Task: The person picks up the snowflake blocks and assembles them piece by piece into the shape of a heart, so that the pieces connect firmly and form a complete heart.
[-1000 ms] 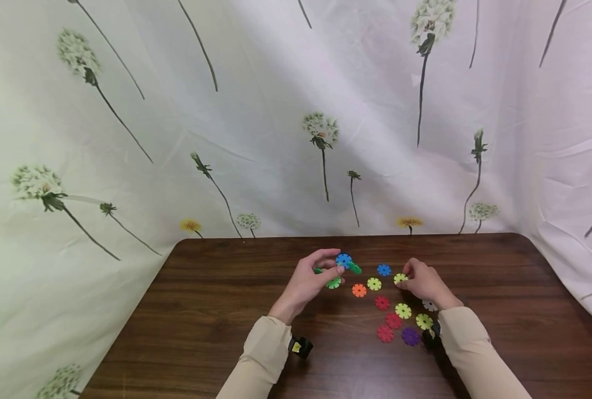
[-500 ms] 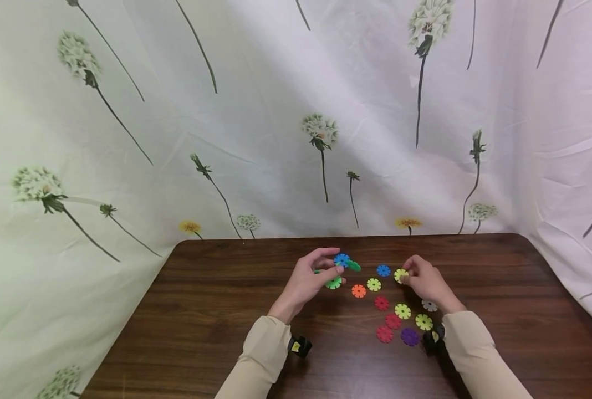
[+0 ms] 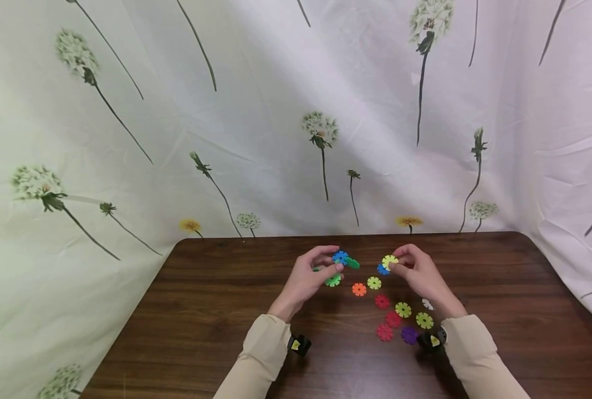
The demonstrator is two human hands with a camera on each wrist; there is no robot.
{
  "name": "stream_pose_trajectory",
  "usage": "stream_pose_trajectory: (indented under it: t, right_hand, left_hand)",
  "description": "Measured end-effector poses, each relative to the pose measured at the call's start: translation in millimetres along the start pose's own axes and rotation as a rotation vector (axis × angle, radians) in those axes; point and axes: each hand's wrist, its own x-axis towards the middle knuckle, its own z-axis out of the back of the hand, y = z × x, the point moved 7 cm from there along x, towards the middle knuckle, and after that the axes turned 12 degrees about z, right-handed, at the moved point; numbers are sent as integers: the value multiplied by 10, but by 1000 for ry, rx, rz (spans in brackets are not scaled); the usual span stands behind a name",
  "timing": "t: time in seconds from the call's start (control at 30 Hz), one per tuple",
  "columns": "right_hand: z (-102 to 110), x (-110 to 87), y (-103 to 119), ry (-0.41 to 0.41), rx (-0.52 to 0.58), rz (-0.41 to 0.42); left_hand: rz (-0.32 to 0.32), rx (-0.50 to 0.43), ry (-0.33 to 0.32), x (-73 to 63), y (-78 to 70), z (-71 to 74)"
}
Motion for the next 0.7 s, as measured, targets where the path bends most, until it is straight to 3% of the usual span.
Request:
stream_pose_trajectory:
  t: [0.33, 0.7]
  right_hand:
    - [-133, -71, 374, 26, 120, 74]
    - [-256, -93, 517, 36, 176, 54]
  left_hand:
    - [-4, 24, -42, -5, -7, 29]
    - [-17, 20, -34, -13, -2, 26]
